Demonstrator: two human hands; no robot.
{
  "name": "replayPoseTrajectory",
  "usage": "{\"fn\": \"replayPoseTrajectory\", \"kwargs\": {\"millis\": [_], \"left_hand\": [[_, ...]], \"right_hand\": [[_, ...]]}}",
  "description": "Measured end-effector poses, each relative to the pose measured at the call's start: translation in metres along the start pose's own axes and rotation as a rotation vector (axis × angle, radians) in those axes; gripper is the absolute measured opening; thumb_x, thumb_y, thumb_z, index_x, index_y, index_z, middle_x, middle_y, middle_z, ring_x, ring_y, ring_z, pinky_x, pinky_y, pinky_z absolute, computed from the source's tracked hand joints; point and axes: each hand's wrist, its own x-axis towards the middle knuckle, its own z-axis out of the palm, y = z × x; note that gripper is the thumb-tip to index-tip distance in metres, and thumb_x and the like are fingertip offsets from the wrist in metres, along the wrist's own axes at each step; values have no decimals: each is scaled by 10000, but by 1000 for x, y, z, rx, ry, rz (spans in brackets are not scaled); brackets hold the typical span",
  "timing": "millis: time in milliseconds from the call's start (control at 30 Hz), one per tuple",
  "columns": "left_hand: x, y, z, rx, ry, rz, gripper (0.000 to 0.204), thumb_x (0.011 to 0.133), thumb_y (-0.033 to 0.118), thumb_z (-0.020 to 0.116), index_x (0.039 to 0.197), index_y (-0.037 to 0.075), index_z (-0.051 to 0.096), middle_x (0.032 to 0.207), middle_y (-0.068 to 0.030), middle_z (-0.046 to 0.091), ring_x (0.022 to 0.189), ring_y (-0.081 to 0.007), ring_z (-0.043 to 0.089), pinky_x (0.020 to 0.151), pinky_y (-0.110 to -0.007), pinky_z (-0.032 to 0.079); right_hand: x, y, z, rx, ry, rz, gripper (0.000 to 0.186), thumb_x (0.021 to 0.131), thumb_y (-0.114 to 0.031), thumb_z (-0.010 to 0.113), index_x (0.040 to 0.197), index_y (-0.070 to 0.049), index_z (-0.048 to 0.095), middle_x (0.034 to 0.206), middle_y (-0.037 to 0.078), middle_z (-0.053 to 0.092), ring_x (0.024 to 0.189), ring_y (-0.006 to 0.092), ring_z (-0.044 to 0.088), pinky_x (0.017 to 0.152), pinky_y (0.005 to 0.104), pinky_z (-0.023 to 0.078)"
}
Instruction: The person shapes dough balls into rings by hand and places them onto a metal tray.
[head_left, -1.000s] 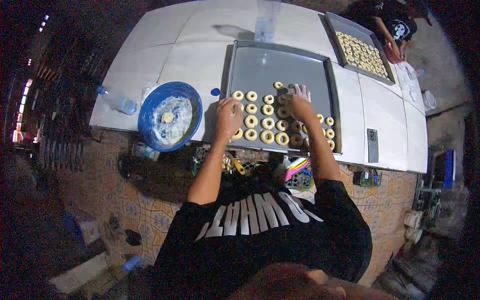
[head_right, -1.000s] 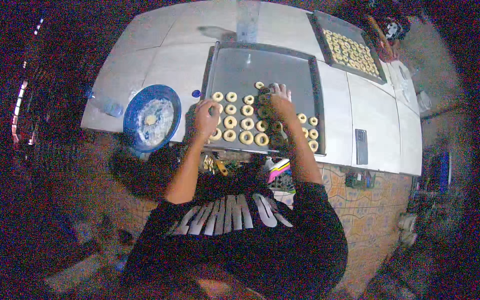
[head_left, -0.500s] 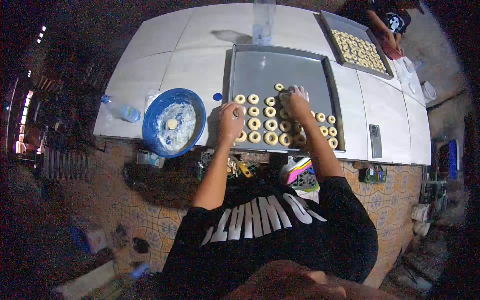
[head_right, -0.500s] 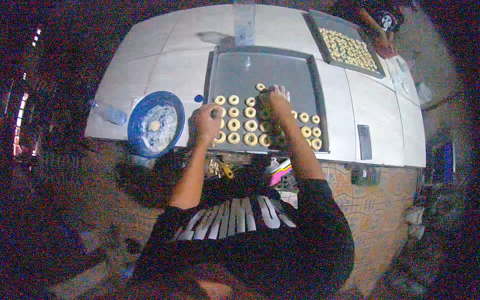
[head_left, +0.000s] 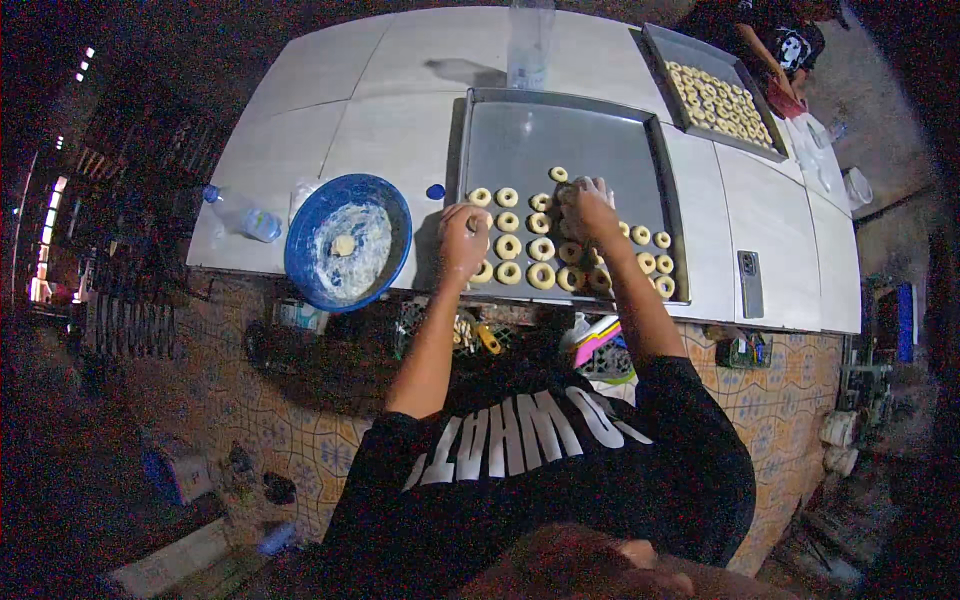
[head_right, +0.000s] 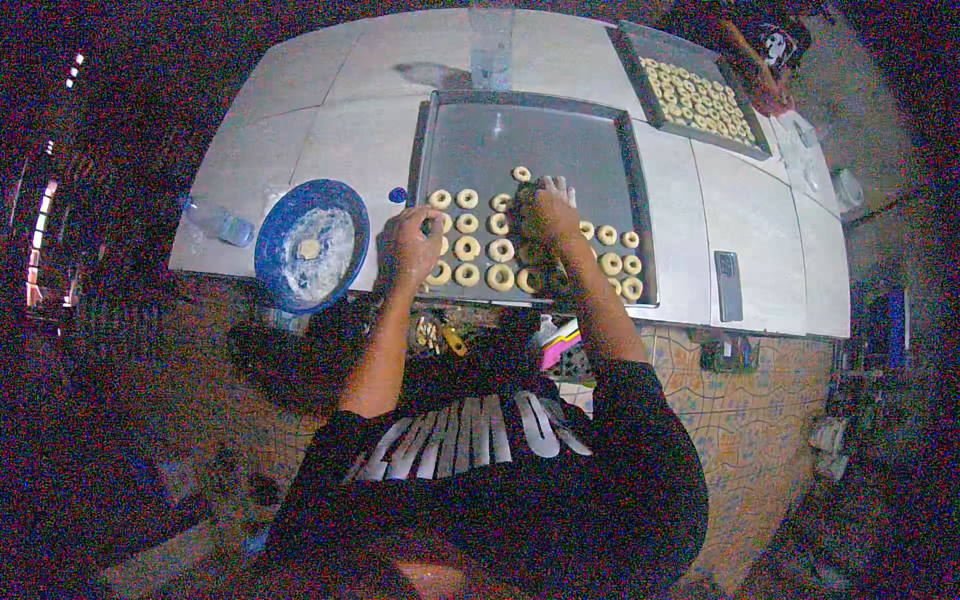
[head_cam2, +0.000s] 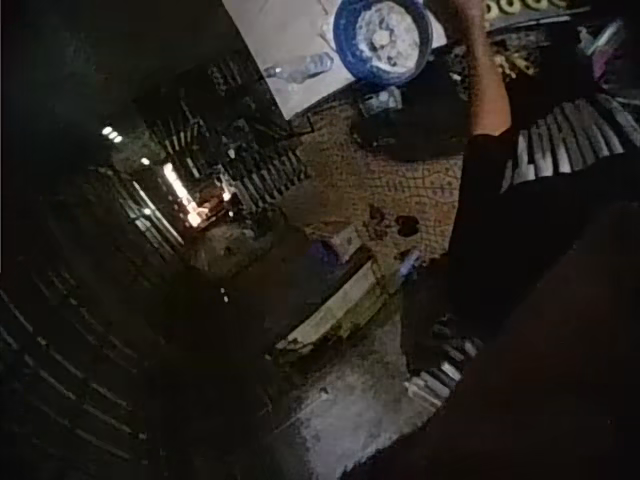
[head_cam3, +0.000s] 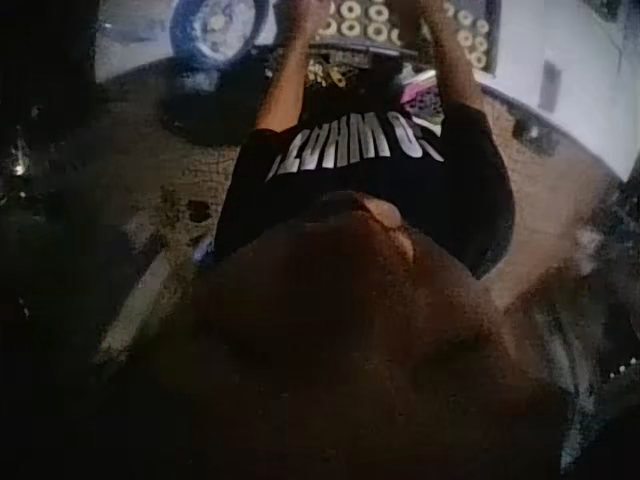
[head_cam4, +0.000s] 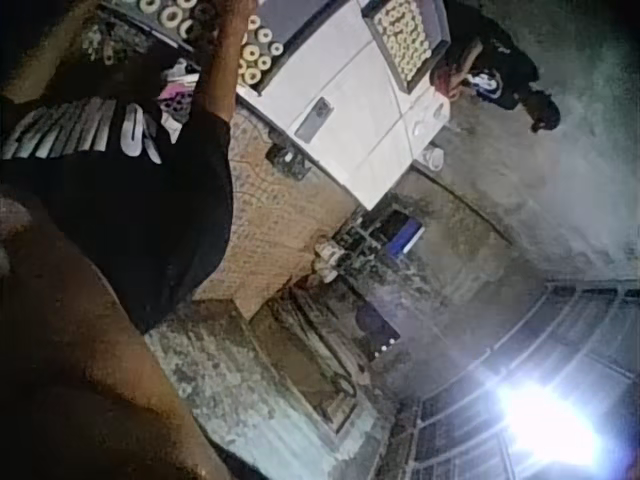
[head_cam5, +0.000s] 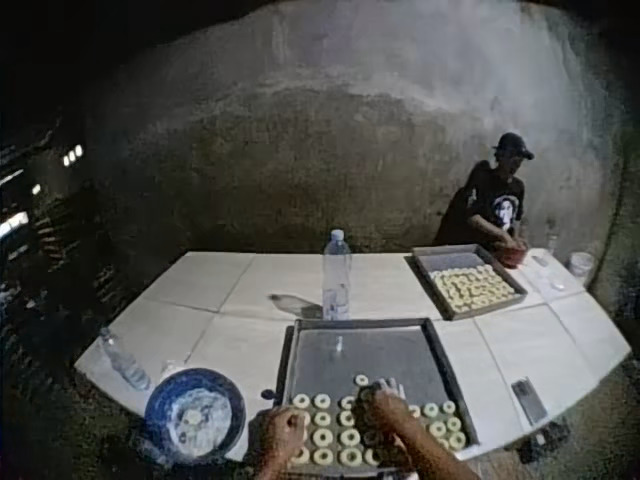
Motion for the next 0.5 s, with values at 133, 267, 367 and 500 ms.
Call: {"fn": "replayPoseTrajectory", "kwargs": {"millis": [133,267,367,500], "left_hand": [[-6,-14,10,-33,49,-17,56,798,37,664,843,5,661,912,-169,681,928,-371,630,845,-446,494],[-1,-17,8,-61,-76,-77,81,831,90,702,893,42,687,1011,-155,701,1004,-352,648,898,-418,491],[-7,-28,13,-75,63,9,66,792,28,670,851,0,669,901,-159,683,890,-359,639,821,-427,497],[-5,-29,15,-68,68,21,57,799,44,673,835,1,660,886,-169,676,904,-368,636,832,-438,493]], "right_hand": [[-13,-8,-26,3,13,-63,397,865,-298,639,1181,-57,656,1366,140,498,1296,383,428,1081,601,367],[-5,15,1,-75,104,-65,399,801,-199,711,1199,-200,669,1340,155,497,1235,399,448,1029,594,408],[3,9,7,-13,78,-61,361,797,-190,712,1156,-221,692,1316,157,511,1229,412,449,1024,583,416],[13,18,15,-11,112,-89,321,805,-185,701,1125,-208,705,1259,168,545,1182,427,477,991,589,433]]}}
